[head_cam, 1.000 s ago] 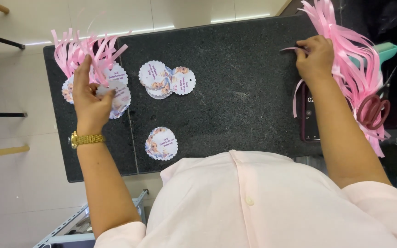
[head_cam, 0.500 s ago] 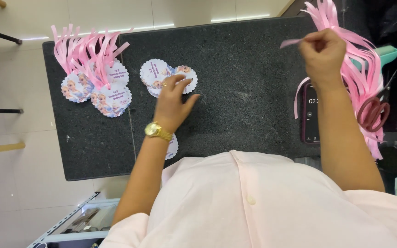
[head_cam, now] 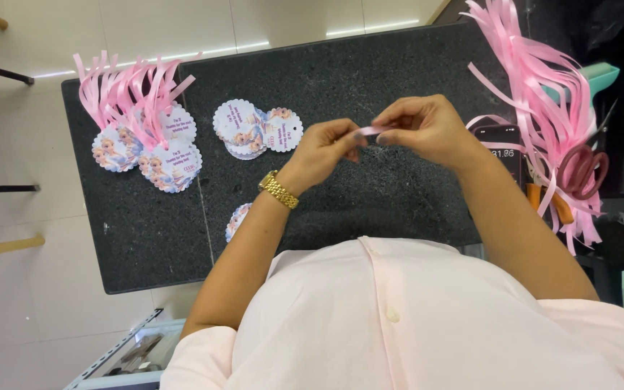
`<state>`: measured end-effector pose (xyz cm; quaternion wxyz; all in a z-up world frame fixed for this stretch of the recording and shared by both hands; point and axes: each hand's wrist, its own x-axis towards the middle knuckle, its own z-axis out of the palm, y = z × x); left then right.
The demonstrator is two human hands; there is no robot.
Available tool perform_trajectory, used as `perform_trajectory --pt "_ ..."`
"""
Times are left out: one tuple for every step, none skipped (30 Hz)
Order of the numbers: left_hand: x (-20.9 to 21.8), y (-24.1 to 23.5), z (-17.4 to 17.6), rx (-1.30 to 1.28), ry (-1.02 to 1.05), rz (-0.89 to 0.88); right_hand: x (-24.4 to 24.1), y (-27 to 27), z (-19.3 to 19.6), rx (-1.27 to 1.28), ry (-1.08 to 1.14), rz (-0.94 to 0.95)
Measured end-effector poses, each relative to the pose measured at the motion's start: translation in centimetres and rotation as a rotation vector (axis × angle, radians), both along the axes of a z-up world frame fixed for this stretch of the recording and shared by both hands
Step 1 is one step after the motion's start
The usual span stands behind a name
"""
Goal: Attaching pink ribbons to circular paper tags by threading them through pre-punched holes.
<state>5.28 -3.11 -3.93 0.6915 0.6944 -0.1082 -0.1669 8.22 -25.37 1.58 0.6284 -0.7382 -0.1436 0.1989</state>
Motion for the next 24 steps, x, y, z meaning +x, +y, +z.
perform_trajectory --pt "0.0 0.3 -0.3 -0.051 0.038 0.028 0.0 -0.1 0.4 0.0 0.087 0.013" --pt "0.1 1.2 -0.8 -0.051 0.039 0.029 0.1 -0.8 0.3 0.0 0.089 0.014" --pt "0.3 2.0 -1.3 -0.053 0.058 0.088 0.3 -1.5 0.2 -0.044 0.101 0.014" --pt "0.5 2.9 -1.8 -0.056 0.076 0.146 0.6 -2.3 0.2 -0.088 0.113 0.014" --pt "0.5 3.6 -1.3 -0.057 0.077 0.148 0.8 -2.8 0.4 -0.09 0.114 0.016" --pt "0.5 4.3 -0.8 -0.034 0.086 0.184 0.9 -3.3 0.6 -0.101 0.131 0.032" --pt "0.5 5.1 -0.4 -0.011 0.096 0.22 1.1 -3.9 0.7 -0.112 0.15 0.047" --pt "0.7 5.4 -0.4 -0.012 0.098 0.221 1.2 -4.6 0.5 -0.113 0.151 0.049" --pt "0.9 5.8 -0.4 -0.001 0.094 0.252 1.4 -5.4 0.3 -0.135 0.163 0.06" --pt "1.2 6.1 -0.3 0.011 0.09 0.283 1.7 -6.1 0.2 -0.156 0.175 0.071" --pt "1.2 6.2 0.2 0.011 0.088 0.284 2.0 -6.1 1.1 -0.156 0.173 0.072" --pt "1.3 6.2 0.8 0.038 0.087 0.283 2.3 -6.0 2.0 -0.28 0.235 0.083" --pt "1.5 6.2 1.3 0.065 0.085 0.278 2.6 -6.1 2.9 -0.403 0.297 0.09" --pt "1.5 6.1 1.5 0.064 0.083 0.276 3.0 -6.6 2.2 -0.403 0.295 0.088" --pt "1.6 6.0 1.7 0.065 0.09 0.287 3.3 -7.1 1.5 -0.379 0.302 0.102" --pt "1.7 5.9 1.8 0.067 0.097 0.297 3.6 -7.6 0.7 -0.354 0.309 0.116" --pt "1.8 5.8 1.7 0.066 0.095 0.296 3.4 -7.5 1.1 -0.355 0.307 0.114" --pt "1.9 5.6 1.5 0.065 0.097 0.3 3.1 -7.4 1.6 -0.277 0.23 0.131" --pt "2.0 5.7 1.4 0.066 0.1 0.306 2.9 -7.1 2.0 -0.197 0.153 0.151" --pt "2.1 5.4 0.9 0.067 0.098 0.308 2.8 -6.9 2.2 -0.195 0.152 0.153" --pt "2.1 5.2 0.2 0.06 0.132 0.282 2.7 -6.6 2.4 0.043 0.107 0.195" --pt "2.2 4.9 -0.4 0.053 0.165 0.256 2.5 -6.5 2.6 0.281 0.063 0.236" --pt "2.1 4.2 -0.8 0.055 0.163 0.254 2.5 -5.6 3.0 0.283 0.061 0.234" --pt "2.0 3.5 -1.1 0.076 0.199 0.211 2.4 -4.9 3.3 0.379 0.023 0.201"
